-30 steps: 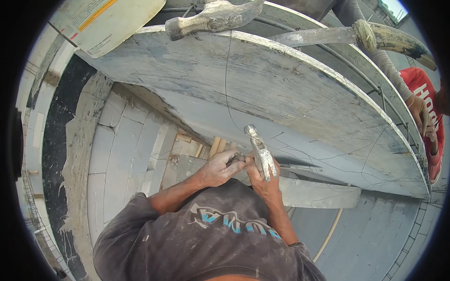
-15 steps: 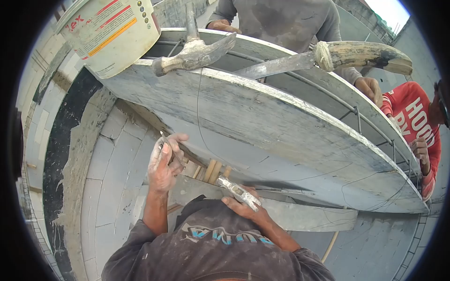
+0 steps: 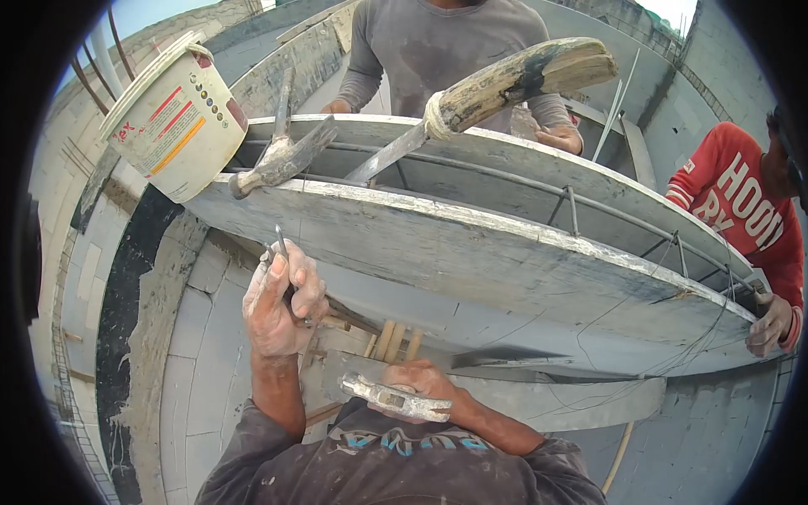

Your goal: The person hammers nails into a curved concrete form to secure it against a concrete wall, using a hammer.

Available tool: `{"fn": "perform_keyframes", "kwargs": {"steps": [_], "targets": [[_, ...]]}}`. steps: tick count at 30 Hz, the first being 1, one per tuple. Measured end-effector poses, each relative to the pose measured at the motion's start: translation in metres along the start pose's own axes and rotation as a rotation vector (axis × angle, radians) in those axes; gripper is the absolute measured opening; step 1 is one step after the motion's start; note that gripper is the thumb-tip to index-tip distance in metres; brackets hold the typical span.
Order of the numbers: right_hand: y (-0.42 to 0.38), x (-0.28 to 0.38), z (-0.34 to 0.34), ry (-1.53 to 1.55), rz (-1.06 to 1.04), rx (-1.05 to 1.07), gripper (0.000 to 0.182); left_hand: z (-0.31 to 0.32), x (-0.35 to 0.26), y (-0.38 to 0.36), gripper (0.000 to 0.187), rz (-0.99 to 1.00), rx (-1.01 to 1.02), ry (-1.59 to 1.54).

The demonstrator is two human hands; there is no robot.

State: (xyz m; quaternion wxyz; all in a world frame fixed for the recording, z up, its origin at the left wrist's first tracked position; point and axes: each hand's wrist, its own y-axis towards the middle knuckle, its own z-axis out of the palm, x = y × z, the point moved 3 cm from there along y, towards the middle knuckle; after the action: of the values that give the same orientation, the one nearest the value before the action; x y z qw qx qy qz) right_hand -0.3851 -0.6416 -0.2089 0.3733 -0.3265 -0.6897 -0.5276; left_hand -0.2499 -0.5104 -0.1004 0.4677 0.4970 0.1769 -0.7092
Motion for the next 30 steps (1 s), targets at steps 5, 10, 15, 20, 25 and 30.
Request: {"fn": "perform_keyframes", "kwargs": {"steps": [5,10,15,20,25,30], "targets": [[0.005,0.014,-0.012,-0.025,-0.07,-0.062,0.028,0.01,0.002,0.0,0.031,-0.04,0.021,-0.054],[0.002,0.006,-0.014,-0.064,-0.098,-0.067,0.024,-0.023,0.019,-0.021,0.03,0.07,-0.078,0.038],[-0.01,-0.004,-0.009,-0.062,-0.023,0.023,0.024,-0.078,0.074,-0.047,0.027,-0.014,-0.154,-0.22],[-0.004,-0.014,0.003,-0.034,0.262,0.06,0.026,-0.091,0.12,-0.047,0.025,-0.152,-0.118,-0.807],[-0.003,-0.022,0.004,0.153,0.448,-0.019,0.025,-0.091,0.146,-0.038,0.018,-0.476,-0.187,-0.878],[-0.017,-0.027,0.01,0.152,0.497,-0.127,0.025,-0.099,0.147,-0.027,0.021,-0.596,-0.237,-0.896]]}}
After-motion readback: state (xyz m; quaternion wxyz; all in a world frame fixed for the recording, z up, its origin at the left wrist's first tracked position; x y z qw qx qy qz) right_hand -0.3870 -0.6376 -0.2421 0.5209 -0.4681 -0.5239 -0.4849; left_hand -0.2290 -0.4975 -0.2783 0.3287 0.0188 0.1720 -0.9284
